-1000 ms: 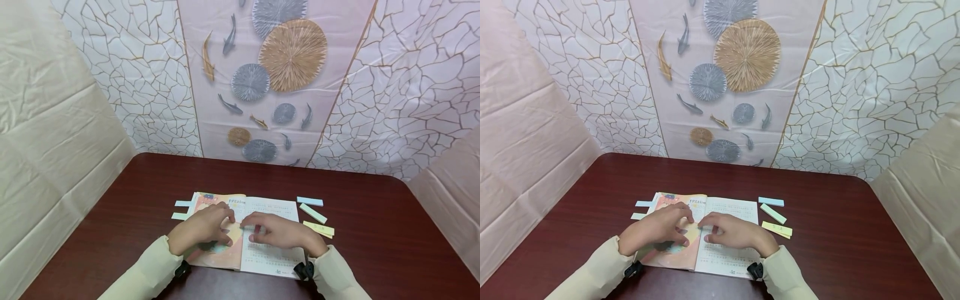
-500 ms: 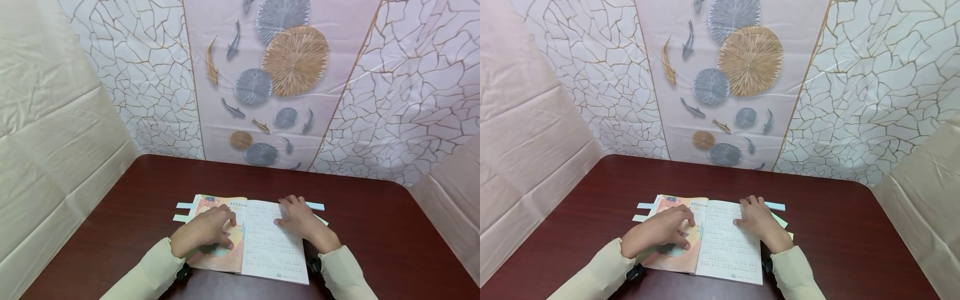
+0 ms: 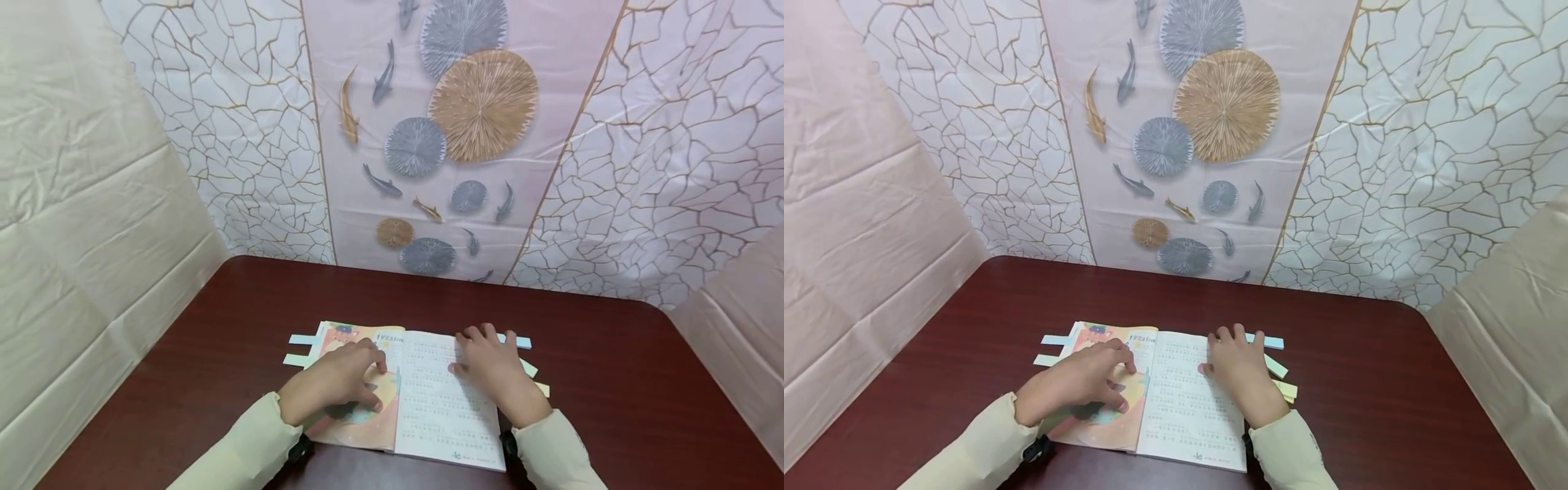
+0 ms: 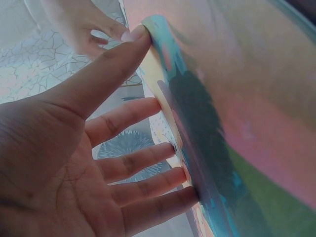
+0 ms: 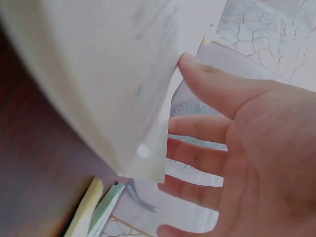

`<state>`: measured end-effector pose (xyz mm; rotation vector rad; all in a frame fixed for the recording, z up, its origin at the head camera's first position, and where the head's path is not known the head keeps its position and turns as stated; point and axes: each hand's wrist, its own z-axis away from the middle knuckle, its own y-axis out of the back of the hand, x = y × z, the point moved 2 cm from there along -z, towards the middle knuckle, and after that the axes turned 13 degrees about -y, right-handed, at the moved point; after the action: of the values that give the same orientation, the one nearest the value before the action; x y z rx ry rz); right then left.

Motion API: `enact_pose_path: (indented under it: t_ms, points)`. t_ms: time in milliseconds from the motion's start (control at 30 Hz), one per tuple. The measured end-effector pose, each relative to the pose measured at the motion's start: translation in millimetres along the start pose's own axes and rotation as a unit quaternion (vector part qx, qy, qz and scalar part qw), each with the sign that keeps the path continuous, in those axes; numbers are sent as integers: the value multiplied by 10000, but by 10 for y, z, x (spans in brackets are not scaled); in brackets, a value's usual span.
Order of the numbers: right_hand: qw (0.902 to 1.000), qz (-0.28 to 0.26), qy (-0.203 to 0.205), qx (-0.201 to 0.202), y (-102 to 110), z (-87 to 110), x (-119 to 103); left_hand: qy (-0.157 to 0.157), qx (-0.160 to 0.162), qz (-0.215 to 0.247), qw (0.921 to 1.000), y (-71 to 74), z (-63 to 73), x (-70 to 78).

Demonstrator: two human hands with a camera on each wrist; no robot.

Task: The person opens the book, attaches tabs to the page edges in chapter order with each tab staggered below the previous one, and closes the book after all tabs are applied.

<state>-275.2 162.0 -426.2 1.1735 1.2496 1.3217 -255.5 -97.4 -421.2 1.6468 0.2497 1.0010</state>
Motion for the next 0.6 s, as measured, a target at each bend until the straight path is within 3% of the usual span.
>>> enact_pose_path:
  t_ms: [133,200,300,400,467,600]
  points:
    - [9981,-223,-46,566,36,24,-8,-33,32,-66,10000,-18,-1,-16]
    - [9941,-691,-204,814,54,14,33,-54,35,-75,10000,-28,-4,-22]
    - [9785,-1867,-499,728,76,-37,142,-70,34,-64,9999,-41,-2,-32]
    - [9481,-3070,-790,238,107,-88,266,-44,28,-110,9999,-47,-1,-38]
    - [9202,-3790,-938,-268,107,-104,341,21,-18,-207,9998,-52,-4,-33]
    - [8604,-4742,-1103,-1508,59,-100,421,142,-179,-411,9989,-62,-25,2]
